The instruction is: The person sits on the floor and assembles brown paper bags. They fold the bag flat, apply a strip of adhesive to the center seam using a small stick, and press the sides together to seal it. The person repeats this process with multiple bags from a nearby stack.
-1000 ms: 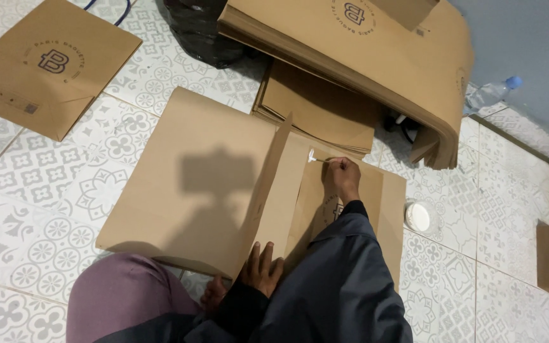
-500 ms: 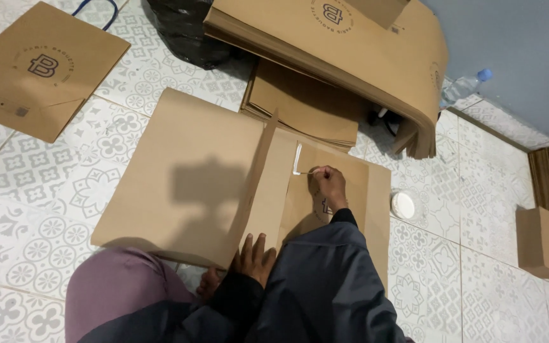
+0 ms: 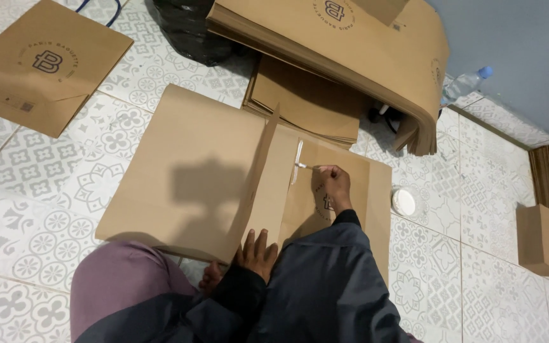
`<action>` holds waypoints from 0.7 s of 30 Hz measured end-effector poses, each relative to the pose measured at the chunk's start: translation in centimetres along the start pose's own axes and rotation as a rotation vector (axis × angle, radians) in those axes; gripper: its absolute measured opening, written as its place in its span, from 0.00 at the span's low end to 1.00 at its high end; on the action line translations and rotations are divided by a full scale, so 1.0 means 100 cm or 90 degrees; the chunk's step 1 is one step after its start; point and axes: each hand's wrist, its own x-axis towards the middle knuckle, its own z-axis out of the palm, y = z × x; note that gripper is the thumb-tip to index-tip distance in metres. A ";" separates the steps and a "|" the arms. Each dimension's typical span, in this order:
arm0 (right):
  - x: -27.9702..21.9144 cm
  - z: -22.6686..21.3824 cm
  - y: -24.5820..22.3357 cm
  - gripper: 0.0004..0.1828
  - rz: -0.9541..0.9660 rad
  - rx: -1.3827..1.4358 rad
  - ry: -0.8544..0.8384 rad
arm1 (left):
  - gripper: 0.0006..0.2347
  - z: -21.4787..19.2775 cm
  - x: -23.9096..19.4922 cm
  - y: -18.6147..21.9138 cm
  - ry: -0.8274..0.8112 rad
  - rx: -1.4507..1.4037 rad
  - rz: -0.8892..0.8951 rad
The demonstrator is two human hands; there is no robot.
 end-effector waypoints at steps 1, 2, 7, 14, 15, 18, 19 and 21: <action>0.008 0.003 0.003 0.13 0.000 0.000 -0.002 | 0.21 -0.007 -0.004 0.002 -0.001 -0.001 -0.002; 0.017 0.006 0.006 0.12 0.029 -0.008 0.019 | 0.24 -0.014 -0.008 0.004 -0.038 0.026 -0.003; 0.038 0.016 0.001 0.14 0.066 -0.042 0.048 | 0.31 -0.047 -0.022 0.012 -0.135 0.085 -0.008; 0.047 0.016 0.012 0.11 -0.012 -0.131 0.021 | 0.27 -0.038 -0.016 0.011 -0.139 0.071 -0.005; 0.048 0.016 0.015 0.12 -0.041 -0.148 0.006 | 0.28 -0.041 -0.017 0.011 -0.151 0.077 -0.014; 0.041 0.013 0.014 0.09 -0.039 -0.177 -0.011 | 0.28 -0.030 -0.015 0.009 -0.098 0.074 -0.004; 0.037 0.012 0.012 0.09 -0.039 -0.176 -0.009 | 0.28 -0.027 -0.013 0.008 -0.097 0.075 -0.003; 0.026 0.011 0.008 0.11 -0.050 -0.154 -0.032 | 0.26 -0.019 -0.010 0.007 -0.070 0.078 -0.006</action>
